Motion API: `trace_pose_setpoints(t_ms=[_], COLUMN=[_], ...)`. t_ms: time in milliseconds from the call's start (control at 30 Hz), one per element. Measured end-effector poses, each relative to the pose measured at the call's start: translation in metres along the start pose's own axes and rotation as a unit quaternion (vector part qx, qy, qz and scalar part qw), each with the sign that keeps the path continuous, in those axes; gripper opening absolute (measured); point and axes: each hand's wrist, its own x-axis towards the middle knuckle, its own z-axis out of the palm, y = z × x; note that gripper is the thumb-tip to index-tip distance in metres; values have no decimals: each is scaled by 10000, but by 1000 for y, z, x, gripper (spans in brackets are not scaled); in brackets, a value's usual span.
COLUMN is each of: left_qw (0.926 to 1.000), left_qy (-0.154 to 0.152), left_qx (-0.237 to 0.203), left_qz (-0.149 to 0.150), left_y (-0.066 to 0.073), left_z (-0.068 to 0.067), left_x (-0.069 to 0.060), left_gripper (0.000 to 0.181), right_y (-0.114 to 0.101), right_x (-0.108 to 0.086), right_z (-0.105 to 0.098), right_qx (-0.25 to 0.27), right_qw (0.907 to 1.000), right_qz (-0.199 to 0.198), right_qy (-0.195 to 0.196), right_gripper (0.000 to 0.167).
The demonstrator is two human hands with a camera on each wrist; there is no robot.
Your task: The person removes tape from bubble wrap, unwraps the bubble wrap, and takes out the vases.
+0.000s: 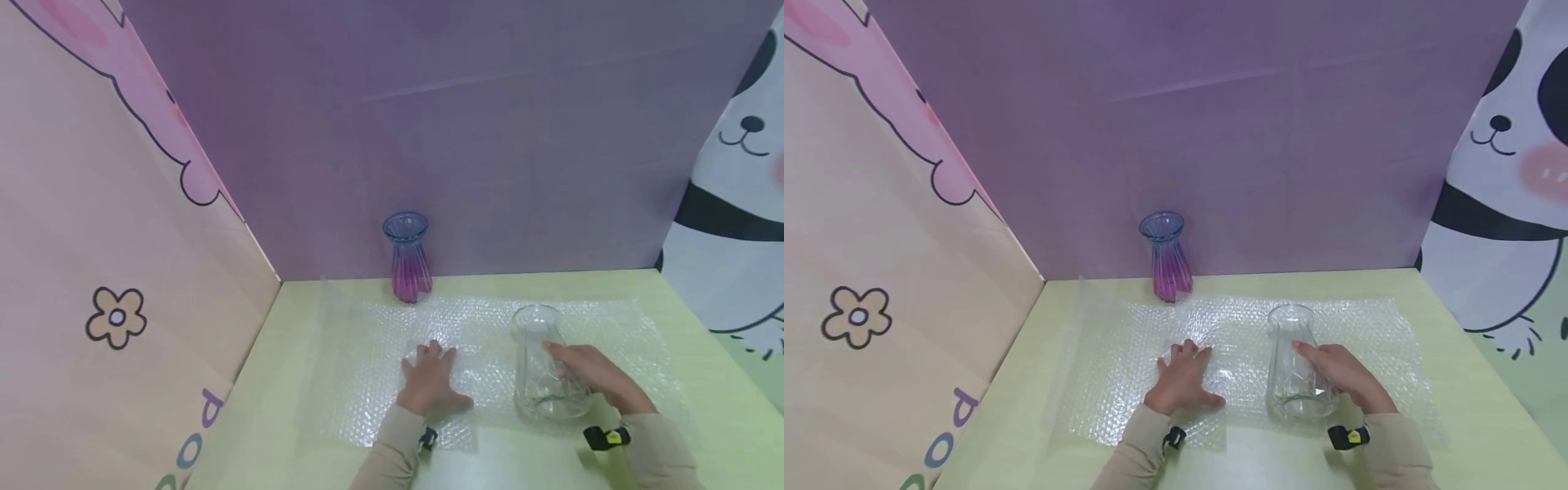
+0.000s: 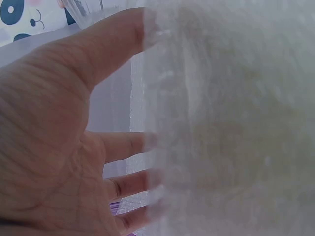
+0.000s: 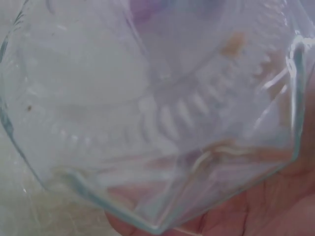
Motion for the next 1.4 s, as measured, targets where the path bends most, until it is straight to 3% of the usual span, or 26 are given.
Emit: trace_pose_setpoints(t_ms=[333, 567, 900, 1400], left_qw=[10000, 10000, 9999, 9999], left_qy=[-21, 3, -29, -61], left_qx=[-15, -29, -105, -121], left_qz=[21, 15, 5, -7], left_y=[0, -1, -1, -1], left_z=[-1, 0, 1, 0], left_x=[-1, -1, 1, 0], left_gripper=[102, 102, 102, 103], right_y=[-2, -4, -9, -12], right_x=[0, -2, -2, -6], right_z=[2, 6, 4, 3], right_qx=[16, 15, -401, -440], right_qw=[10000, 9998, 9989, 9987], right_qz=[-3, -38, -191, -49], right_qy=[43, 190, 178, 240], right_gripper=[99, 90, 105, 113])
